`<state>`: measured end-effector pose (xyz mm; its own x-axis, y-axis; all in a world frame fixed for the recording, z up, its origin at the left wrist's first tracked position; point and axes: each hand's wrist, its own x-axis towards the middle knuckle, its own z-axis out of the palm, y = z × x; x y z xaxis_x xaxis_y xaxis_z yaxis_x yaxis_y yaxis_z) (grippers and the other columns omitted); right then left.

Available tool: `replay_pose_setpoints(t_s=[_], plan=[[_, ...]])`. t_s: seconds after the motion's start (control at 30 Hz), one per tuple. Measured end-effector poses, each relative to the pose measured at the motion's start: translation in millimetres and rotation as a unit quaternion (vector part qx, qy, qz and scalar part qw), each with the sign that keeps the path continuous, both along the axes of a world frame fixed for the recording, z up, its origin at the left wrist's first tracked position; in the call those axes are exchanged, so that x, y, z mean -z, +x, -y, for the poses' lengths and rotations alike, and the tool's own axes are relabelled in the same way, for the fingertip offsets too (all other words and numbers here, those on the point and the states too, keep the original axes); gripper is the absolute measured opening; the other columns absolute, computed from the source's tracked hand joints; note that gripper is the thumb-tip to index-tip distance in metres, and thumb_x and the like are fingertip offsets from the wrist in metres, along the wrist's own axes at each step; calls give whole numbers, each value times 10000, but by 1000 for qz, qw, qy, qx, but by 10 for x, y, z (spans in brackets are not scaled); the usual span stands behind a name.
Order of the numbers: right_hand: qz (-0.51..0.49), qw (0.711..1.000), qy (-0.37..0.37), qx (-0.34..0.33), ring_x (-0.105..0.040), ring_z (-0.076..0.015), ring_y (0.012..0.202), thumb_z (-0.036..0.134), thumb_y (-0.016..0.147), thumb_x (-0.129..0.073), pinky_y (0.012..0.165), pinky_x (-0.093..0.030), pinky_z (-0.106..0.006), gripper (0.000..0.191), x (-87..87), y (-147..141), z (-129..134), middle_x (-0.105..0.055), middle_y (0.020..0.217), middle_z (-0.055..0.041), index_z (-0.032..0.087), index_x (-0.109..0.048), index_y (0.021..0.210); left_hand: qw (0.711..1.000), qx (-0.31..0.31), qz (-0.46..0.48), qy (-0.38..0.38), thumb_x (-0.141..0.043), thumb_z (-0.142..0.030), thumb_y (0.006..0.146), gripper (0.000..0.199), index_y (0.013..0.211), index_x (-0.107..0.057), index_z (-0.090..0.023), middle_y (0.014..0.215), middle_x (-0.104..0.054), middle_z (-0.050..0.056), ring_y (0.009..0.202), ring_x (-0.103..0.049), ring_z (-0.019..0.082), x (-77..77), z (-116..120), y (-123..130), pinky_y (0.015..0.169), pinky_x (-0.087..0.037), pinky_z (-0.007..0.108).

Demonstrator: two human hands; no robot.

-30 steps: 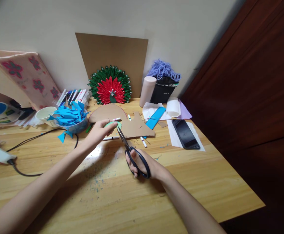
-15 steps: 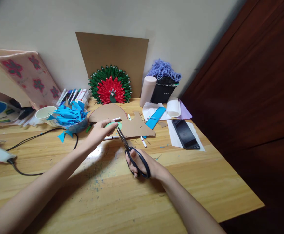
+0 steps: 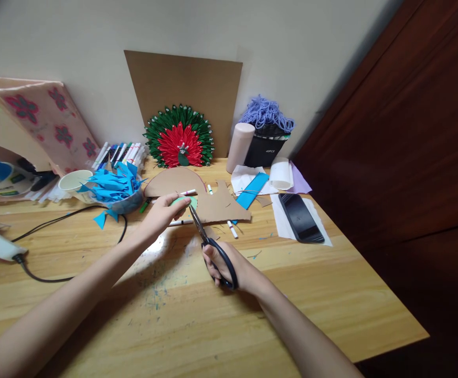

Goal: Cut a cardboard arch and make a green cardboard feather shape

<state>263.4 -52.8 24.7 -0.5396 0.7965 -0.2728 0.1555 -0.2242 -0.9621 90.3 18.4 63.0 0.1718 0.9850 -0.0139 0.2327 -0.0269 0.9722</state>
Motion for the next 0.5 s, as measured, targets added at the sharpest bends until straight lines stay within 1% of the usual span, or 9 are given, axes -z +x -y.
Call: replay_pose_setpoints(t_s=[0.13, 0.3, 0.5], plan=[[12, 1000, 19, 7, -321, -46, 306, 836, 629, -349, 328, -354, -177, 648, 34, 5, -1, -343, 401, 100, 192, -404, 661, 1000, 0, -2, -1, -513, -411, 733, 277, 593, -469, -175, 502, -397, -50, 465, -357, 91, 29, -12, -8, 464, -293, 214], [41, 999, 9, 19, -313, -49, 290, 848, 612, -345, 317, -337, -178, 652, -4, -25, 6, -340, 374, 101, 198, -390, 645, 1000, 0, 4, 4, -509, -400, 731, 262, 601, -477, -175, 506, -399, -50, 473, -355, 93, 42, -13, -8, 472, -288, 215], [81, 994, 70, 10, -355, -58, 303, 808, 699, -276, 331, -321, -170, 627, -3, -19, 22, -354, 377, 83, 195, -387, 632, 1000, -1, 0, 7, -502, -384, 746, 259, 597, -469, -175, 507, -398, -51, 470, -354, 90, 49, -15, -12, 468, -282, 212]])
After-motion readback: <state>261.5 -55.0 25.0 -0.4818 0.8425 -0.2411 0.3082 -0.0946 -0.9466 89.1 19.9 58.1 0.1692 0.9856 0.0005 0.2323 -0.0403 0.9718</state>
